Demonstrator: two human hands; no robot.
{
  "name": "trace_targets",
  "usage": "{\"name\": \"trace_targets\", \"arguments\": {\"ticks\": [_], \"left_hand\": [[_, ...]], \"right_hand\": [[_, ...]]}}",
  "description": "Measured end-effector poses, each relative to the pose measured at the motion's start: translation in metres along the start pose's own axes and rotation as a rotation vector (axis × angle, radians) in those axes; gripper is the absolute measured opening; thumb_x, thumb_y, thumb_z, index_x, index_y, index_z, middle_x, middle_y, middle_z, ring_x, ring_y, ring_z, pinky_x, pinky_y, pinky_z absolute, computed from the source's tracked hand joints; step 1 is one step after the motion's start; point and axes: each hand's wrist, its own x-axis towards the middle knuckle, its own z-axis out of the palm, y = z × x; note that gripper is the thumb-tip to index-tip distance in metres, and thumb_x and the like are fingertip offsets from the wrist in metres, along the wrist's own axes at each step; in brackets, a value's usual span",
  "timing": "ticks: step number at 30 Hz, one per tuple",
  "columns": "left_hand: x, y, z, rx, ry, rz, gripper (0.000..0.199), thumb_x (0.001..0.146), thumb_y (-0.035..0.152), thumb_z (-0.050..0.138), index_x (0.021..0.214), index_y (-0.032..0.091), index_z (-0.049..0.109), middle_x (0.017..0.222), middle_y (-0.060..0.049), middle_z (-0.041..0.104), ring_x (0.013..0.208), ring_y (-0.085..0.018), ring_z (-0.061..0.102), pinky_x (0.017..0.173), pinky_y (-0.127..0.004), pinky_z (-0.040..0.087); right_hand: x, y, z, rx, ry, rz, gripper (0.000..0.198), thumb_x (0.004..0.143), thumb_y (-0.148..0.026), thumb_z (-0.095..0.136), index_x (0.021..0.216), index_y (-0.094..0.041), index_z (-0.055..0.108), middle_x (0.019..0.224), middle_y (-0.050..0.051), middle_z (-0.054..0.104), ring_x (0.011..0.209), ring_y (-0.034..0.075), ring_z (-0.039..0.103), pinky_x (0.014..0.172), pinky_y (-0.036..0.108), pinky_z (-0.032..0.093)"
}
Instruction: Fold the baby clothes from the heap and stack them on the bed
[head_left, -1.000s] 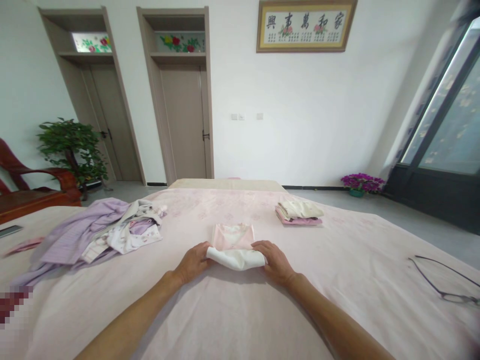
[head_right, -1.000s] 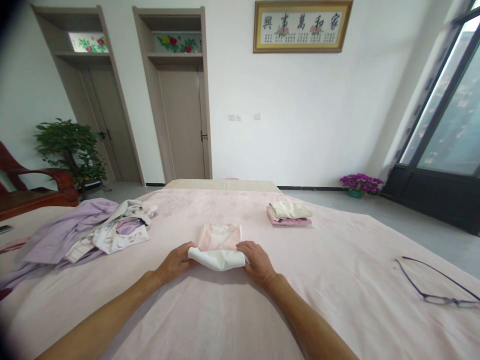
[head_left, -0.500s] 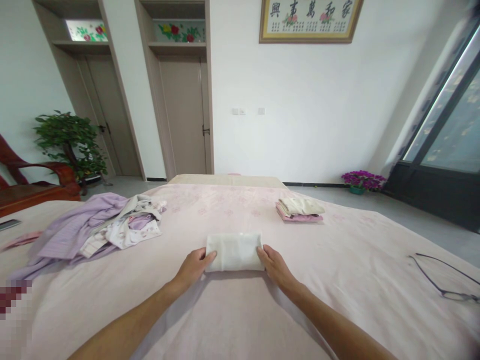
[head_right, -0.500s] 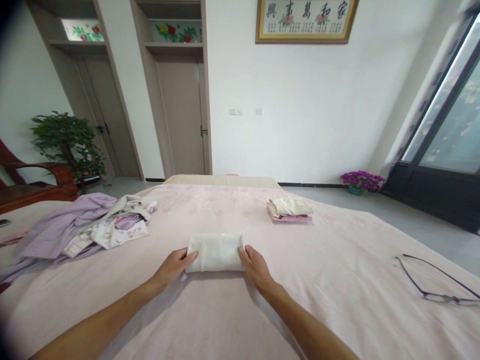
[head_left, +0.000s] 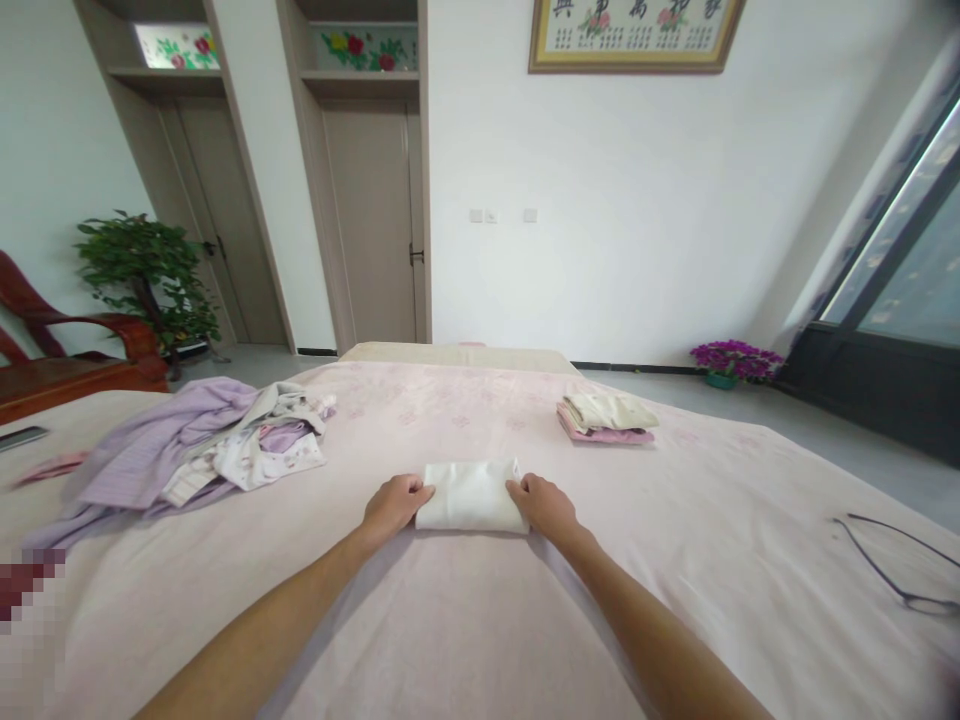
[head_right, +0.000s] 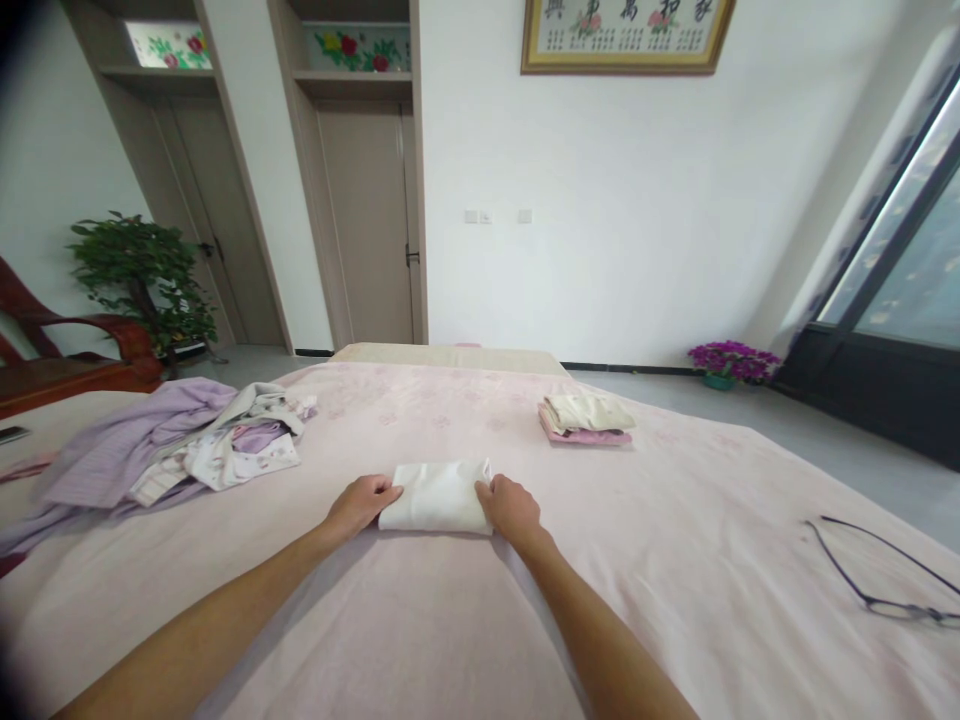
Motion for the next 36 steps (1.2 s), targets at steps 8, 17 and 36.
{"name": "trace_targets", "arguments": {"ticks": [8,17,36], "left_hand": [[0.027,0.008,-0.006,-0.214,-0.077,-0.123,0.067,0.066,0.054,0.068,0.114,0.010,0.052,0.091,-0.008,0.067,0.068,-0.017,0.061,0.056,-0.024,0.039],[0.025,0.038,-0.020,-0.357,-0.247,-0.023,0.041,0.056,0.038,0.076,0.083,0.010,0.065,0.069,-0.004,0.064,0.059,-0.016,0.056,0.053,-0.026,0.038],[-0.065,-0.004,-0.020,-0.017,-0.063,0.681,0.048,0.066,-0.001,0.039,0.105,0.023,0.053,0.111,-0.004,0.056,0.099,-0.017,0.059,0.088,-0.027,0.045]], "right_hand": [[0.030,0.006,-0.017,0.242,-0.170,-0.022,0.057,0.073,-0.043,0.068,0.120,-0.015,0.052,0.098,0.010,0.067,0.065,0.014,0.062,0.054,0.024,0.042],[0.035,-0.001,-0.043,0.336,-0.371,-0.168,0.012,0.063,-0.021,0.068,0.069,-0.014,0.061,0.055,-0.002,0.055,0.050,0.010,0.049,0.046,0.021,0.037],[-0.052,0.044,-0.022,-0.032,0.050,-0.806,0.026,0.078,-0.004,0.041,0.092,-0.022,0.053,0.094,0.003,0.055,0.079,0.015,0.052,0.071,0.026,0.040]]}}
